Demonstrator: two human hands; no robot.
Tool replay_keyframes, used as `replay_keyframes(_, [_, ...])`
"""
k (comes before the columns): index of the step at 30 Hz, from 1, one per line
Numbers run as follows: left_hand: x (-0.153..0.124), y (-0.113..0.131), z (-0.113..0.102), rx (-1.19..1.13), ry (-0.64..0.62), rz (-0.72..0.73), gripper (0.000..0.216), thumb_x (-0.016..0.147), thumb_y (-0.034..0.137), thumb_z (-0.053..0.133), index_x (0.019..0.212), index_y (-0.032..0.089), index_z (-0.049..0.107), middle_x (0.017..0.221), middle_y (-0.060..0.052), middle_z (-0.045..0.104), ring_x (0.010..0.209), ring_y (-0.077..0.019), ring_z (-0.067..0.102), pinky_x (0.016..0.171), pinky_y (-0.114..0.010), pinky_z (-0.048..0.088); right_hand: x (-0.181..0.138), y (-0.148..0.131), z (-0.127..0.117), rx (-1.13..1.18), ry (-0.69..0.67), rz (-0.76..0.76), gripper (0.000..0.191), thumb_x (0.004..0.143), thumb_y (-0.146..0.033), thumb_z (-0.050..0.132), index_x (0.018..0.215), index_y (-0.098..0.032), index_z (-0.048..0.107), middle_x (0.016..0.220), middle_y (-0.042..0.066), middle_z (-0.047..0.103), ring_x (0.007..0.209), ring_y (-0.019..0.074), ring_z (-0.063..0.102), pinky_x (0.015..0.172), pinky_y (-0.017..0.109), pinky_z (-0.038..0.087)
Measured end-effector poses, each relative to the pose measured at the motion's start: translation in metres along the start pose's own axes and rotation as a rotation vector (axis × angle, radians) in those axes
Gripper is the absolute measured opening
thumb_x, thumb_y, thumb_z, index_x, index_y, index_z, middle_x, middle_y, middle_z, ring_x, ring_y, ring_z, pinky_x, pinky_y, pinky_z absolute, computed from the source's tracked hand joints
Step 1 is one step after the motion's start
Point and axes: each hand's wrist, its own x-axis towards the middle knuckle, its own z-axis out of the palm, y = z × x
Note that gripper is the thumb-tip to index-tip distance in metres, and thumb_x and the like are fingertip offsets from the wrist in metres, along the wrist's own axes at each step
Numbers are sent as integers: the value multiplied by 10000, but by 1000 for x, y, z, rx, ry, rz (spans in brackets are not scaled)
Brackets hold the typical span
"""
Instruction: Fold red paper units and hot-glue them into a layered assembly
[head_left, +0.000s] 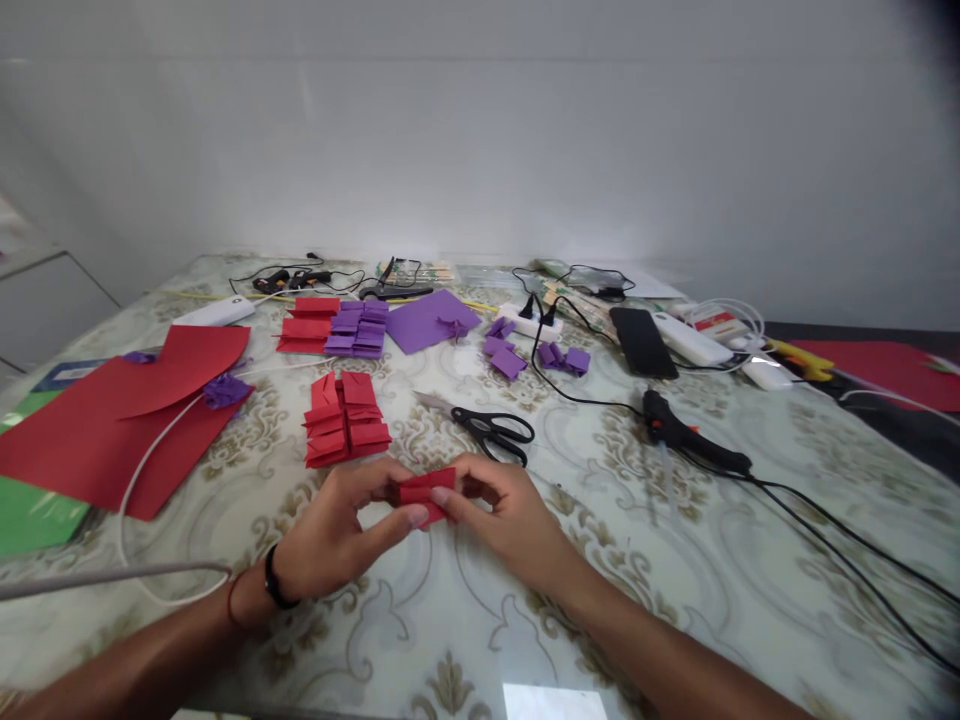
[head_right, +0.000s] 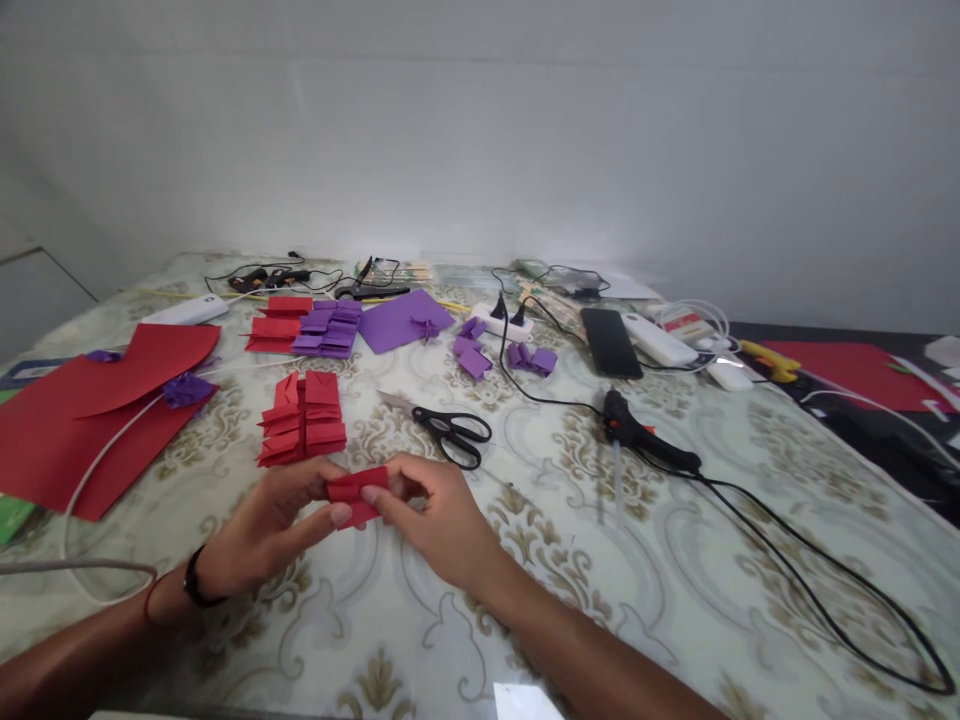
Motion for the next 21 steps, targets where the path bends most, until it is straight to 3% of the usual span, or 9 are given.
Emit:
replay_keyframes(4, [3,-3,4,-116,27,-66,169,989,342,659,982,185,722,817,-17,768,722,-149,712,664,-223,552,-2,-3,1,92,-13,3,145,937,-339,681,898,-201,659,663,-35,610,629,140,569,629,263,433])
replay_keyframes(12, [6,-4,6,-421,43,-108,194,949,318,727,1065,180,800,815,-43,828,673,-179,809,665,-234,654,2,2,1,407,-52,-1,135,912,-335,735,944,-208,707,638,-56,596,518,105,572,545,235,424])
replay_keyframes(21, [6,4,3,-441,26,10,171,960,243,713,1030,282,864,898,-33,827,693,-155,800,674,-224,650,-1,10,2,593,-100,62,159,899,-355,745,910,-198,718,620,-37,642,506,118,590,577,260,469])
